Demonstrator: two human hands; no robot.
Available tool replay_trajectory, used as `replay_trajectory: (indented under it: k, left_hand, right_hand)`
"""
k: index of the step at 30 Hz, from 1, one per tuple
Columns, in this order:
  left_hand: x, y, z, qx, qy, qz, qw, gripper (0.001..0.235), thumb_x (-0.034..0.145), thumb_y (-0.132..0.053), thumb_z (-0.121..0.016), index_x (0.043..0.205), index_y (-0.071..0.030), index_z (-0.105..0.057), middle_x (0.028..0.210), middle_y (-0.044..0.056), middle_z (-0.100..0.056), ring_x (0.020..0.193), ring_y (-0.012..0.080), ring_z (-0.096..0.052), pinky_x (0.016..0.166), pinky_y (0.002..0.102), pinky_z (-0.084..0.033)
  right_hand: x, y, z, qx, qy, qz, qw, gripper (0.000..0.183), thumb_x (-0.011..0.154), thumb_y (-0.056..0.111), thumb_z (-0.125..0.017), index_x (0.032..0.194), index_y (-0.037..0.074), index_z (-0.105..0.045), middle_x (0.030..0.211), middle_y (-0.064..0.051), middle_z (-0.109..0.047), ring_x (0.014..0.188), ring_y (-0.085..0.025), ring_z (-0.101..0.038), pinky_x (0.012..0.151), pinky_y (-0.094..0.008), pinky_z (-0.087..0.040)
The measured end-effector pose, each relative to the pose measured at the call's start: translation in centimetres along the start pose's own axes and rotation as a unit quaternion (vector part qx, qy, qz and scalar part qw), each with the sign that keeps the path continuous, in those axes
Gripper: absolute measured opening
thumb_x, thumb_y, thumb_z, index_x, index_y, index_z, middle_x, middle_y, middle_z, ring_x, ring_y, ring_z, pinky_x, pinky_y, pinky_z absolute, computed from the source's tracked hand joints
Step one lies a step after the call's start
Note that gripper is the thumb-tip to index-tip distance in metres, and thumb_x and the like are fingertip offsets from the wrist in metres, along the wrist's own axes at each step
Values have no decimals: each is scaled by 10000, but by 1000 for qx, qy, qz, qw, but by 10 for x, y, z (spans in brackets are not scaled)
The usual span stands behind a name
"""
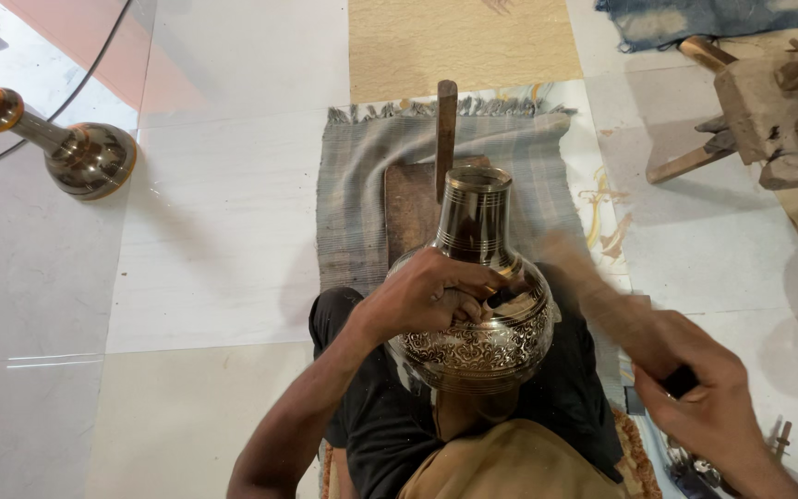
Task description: The person sits on the floor and uses a wooden mallet to strike a metal chisel placed against the neck of a brass vessel. They repeatedly tap the chisel to shape or smooth the metal, occasionally rotating the vessel to access different areas.
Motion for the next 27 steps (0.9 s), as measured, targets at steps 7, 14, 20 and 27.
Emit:
replay_trajectory:
  k: [7,14,20,27]
  left_hand:
    - [-1,-5,2,4,-5,4,1000,471,777,160,-627,1179,-62,-737,1010,111,-803,843,187,-811,700,310,-676]
    - [-6,-6,8,7,-35,-16,999,451,778,92,-724,1200,-68,-730,1034,109,-800,910,208,-812,756,331,-683]
    - [-3,-6,4,-11,-7,-31,999,517,754,158,-624,1212,-59,-728,1124,127,-798,964,213,-813,820,342,-690]
    - [-3,-5,11,-29,-25,-7,999,460,784,160,-627,1165,-68,-747,1041,96,-807,943,194,-821,799,337,-690]
  right_hand:
    - [-3,4,5,-27,4,33,999,685,745,-103,-699,1413,-28,-573,1346,-143,-651,1211,-175,-626,1014,-282,-507]
    - [-1,9,9,18,-33,-4,999,748,743,-104,-738,1462,38,-583,1237,-122,-718,1075,-157,-701,933,-267,-582]
    - [-1,10,10,-20,-34,-14,999,836,706,-117,-751,1498,27,-524,1224,-139,-709,1075,-170,-693,965,-285,-561]
    - [-1,1,7,-39,-12,-19,999,778,740,-138,-726,1486,6,-562,1224,-155,-711,1069,-187,-692,898,-274,-562]
Point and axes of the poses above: each hand's wrist, its own x-axis towards the middle knuckle, its own z-axis out of the back of the hand, y = z × x, the point moved 10 cm from there along x, towards the middle knuckle
